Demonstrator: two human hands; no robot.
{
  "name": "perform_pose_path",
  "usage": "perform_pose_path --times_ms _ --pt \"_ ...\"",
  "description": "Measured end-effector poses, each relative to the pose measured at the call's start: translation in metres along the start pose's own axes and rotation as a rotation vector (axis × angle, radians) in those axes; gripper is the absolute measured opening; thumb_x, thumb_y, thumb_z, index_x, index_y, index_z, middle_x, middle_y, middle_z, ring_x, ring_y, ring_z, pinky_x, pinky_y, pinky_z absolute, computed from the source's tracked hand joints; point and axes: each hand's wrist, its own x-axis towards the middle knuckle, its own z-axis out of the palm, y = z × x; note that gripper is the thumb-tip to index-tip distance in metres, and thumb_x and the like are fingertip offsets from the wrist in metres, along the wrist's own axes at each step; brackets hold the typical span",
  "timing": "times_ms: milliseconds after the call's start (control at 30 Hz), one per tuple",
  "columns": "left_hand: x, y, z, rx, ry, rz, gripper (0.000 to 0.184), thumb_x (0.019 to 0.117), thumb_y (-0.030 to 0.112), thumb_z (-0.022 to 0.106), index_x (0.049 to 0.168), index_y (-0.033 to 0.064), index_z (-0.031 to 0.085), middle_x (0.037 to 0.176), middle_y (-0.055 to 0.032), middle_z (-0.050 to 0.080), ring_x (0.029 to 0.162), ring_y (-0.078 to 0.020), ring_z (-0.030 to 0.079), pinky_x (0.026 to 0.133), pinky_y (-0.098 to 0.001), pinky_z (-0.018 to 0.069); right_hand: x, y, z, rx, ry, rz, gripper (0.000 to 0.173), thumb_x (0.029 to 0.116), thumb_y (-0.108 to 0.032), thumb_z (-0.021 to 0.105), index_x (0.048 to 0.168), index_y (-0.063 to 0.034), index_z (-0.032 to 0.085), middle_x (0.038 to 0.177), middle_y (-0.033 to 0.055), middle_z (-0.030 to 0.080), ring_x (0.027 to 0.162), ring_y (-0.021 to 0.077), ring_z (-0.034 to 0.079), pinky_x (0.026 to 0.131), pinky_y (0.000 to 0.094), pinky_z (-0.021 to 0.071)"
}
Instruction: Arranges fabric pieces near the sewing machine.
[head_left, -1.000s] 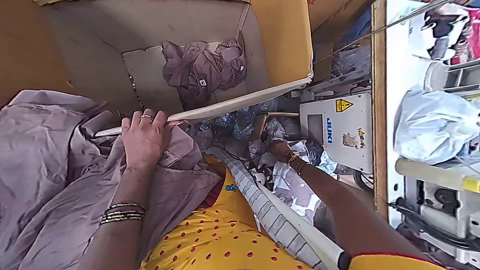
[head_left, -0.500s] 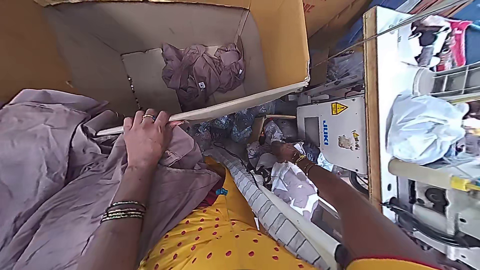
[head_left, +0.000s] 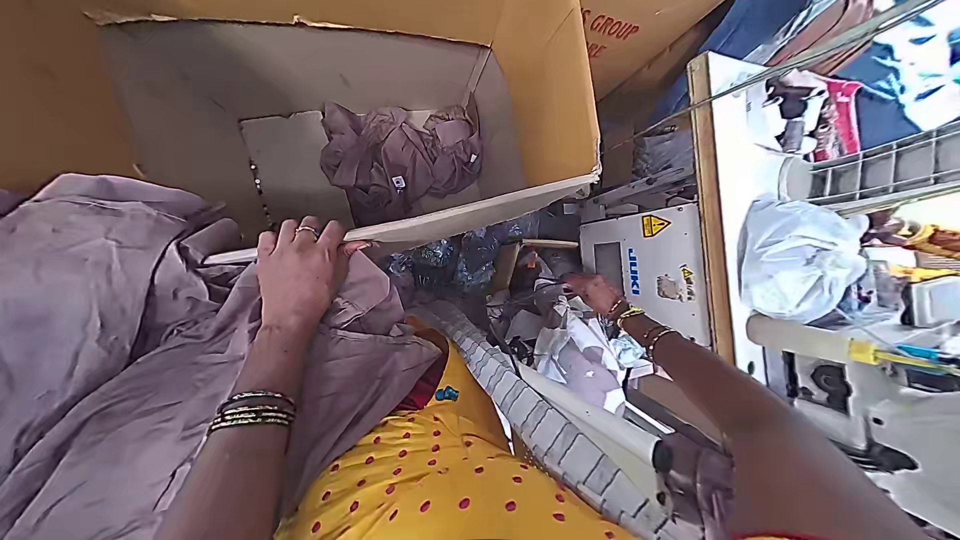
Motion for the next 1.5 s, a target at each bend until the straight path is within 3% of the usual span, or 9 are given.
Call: perform_pose_path --times_ms 133,233,333,600,700,833,1067,1333,1500 --pt "0.0 0.002 0.0 -0.007 0.01 0.0 0.031 0.1034 0.029 0.057 0.106 -0.001 0.064 0.112 -0.0288 0.065 0.112 -0.0505 0.06 0.086 -0.0663 0.0448 -0.011 -0.003 -0.021 0.029 0.106 0.077 0.037 0.1084 -0.02 0.046 0.121 0.0062 0.068 0.119 0.0273 0.07 0.114 0.0447 0.067 0.102 0.0596 0.0484" --pt "0.001 0.002 0.002 0.011 0.015 -0.008 0.033 0.1036 0.033 0.058 0.107 0.0004 0.065 0.11 -0.0279 0.065 0.112 -0.0489 0.061 0.086 -0.065 0.0455 -0.019 0.002 -0.029 0.101 0.215 0.105 0.035 0.1077 -0.021 0.049 0.122 0.0039 0.07 0.115 0.0243 0.072 0.109 0.0407 0.07 0.101 0.057 0.0504" --pt "0.0 0.005 0.0 0.015 0.017 -0.014 0.029 0.1033 0.03 0.06 0.107 0.0013 0.065 0.11 -0.0271 0.066 0.112 -0.0481 0.061 0.087 -0.0639 0.0456 -0.023 0.001 -0.039 0.144 0.332 0.129 0.033 0.1072 -0.02 0.05 0.119 0.0016 0.072 0.105 0.022 0.075 0.098 0.0391 0.073 0.094 0.0587 0.0531" --pt "-0.002 0.005 0.002 -0.005 0.05 -0.009 0.026 0.104 0.027 0.06 0.111 0.0021 0.066 0.109 -0.0269 0.066 0.11 -0.0473 0.062 0.086 -0.0616 0.0464 -0.024 -0.009 -0.068 0.173 0.375 0.226 0.033 0.1087 -0.02 0.047 0.121 0.0009 0.07 0.102 0.0198 0.075 0.094 0.0344 0.074 0.092 0.0539 0.0549" --pt "-0.003 0.005 0.004 -0.002 0.034 -0.024 0.026 0.104 0.029 0.06 0.111 0.0047 0.067 0.109 -0.0238 0.066 0.113 -0.0443 0.061 0.087 -0.0592 0.0464 -0.018 -0.005 -0.07 0.141 0.353 0.248 0.034 0.109 -0.021 0.047 0.12 0.0 0.071 0.103 0.0191 0.075 0.094 0.0337 0.074 0.092 0.0537 0.0555" --pt "-0.002 0.005 0.006 -0.014 0.071 -0.011 0.023 0.1037 0.024 0.06 0.111 0.0032 0.067 0.107 -0.0251 0.066 0.108 -0.0455 0.062 0.085 -0.0591 0.0463 -0.005 0.005 -0.065 0.061 0.222 0.269 0.036 0.1091 -0.023 0.046 0.125 -0.0009 0.069 0.112 0.0215 0.073 0.103 0.0376 0.071 0.098 0.056 0.0506" --pt "-0.003 0.004 0.005 -0.029 0.089 0.003 0.031 0.1035 0.031 0.06 0.109 0.0012 0.067 0.107 -0.0267 0.066 0.106 -0.047 0.062 0.083 -0.0601 0.0465 0.009 0.011 -0.044 0.024 0.16 0.301 0.038 0.1095 -0.027 0.045 0.125 -0.0031 0.07 0.116 0.0223 0.072 0.111 0.0414 0.068 0.101 0.0616 0.0477" --pt "-0.007 0.007 -0.001 -0.041 0.077 -0.007 0.031 0.1039 0.031 0.059 0.106 0.0004 0.065 0.103 -0.0272 0.065 0.104 -0.0489 0.062 0.081 -0.0617 0.0462 0.02 0.0 -0.015 -0.026 0.005 0.332 0.039 0.1091 -0.027 0.048 0.125 0.0015 0.069 0.126 0.0279 0.067 0.12 0.0467 0.063 0.104 0.0638 0.0446" --pt "-0.004 0.006 -0.001 -0.025 0.063 -0.02 0.028 0.1018 0.031 0.063 0.107 0.0032 0.068 0.106 -0.0249 0.067 0.107 -0.0463 0.062 0.085 -0.0604 0.0475 0.031 0.002 -0.003 0.033 0.06 0.37 0.04 0.1091 -0.028 0.047 0.127 0.0003 0.068 0.123 0.0284 0.068 0.118 0.0474 0.063 0.103 0.0643 0.0447"
